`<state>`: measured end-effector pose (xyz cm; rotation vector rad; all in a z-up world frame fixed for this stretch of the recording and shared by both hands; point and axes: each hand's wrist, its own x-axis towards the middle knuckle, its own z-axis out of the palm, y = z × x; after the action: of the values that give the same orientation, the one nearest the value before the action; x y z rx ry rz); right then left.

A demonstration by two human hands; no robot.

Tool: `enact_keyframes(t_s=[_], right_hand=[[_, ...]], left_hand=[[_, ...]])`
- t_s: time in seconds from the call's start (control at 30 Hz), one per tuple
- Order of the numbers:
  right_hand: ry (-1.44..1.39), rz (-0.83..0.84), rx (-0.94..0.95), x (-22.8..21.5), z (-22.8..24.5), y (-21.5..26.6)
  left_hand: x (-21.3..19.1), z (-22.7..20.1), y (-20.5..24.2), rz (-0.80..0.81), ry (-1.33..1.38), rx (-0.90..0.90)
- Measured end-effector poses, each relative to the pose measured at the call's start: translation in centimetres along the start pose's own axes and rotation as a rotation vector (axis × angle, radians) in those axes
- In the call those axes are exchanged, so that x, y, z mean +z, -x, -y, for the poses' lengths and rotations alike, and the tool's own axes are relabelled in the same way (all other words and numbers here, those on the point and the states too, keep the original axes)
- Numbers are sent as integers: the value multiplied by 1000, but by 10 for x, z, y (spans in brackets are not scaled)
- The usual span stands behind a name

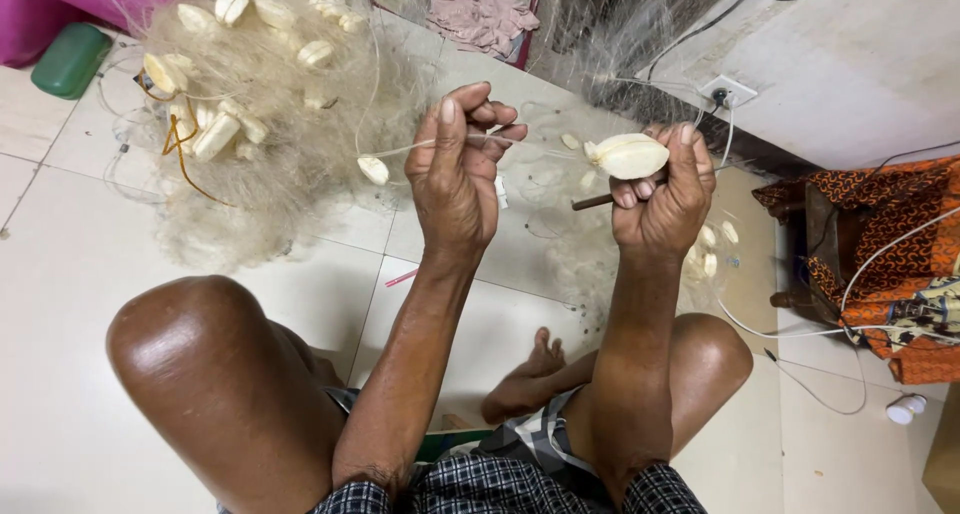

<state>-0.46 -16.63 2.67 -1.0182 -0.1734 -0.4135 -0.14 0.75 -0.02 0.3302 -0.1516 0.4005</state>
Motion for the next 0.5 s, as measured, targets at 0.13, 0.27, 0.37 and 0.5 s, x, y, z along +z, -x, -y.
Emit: enact_keyframes(t_s=[0.13, 0.27, 0.37, 0.5], right_hand=[[-70, -15, 20, 4, -2, -3], [-127, -13, 82, -5, -14, -10], [-144, 7, 151, -9, -26, -16], [-91, -34, 273, -9, -41, -17]], left_hand=[[1, -2, 1, 13, 45, 35], [1, -5, 0, 64, 173, 20], [3, -8, 8, 97, 205, -18], [8, -5, 21, 118, 128, -58]])
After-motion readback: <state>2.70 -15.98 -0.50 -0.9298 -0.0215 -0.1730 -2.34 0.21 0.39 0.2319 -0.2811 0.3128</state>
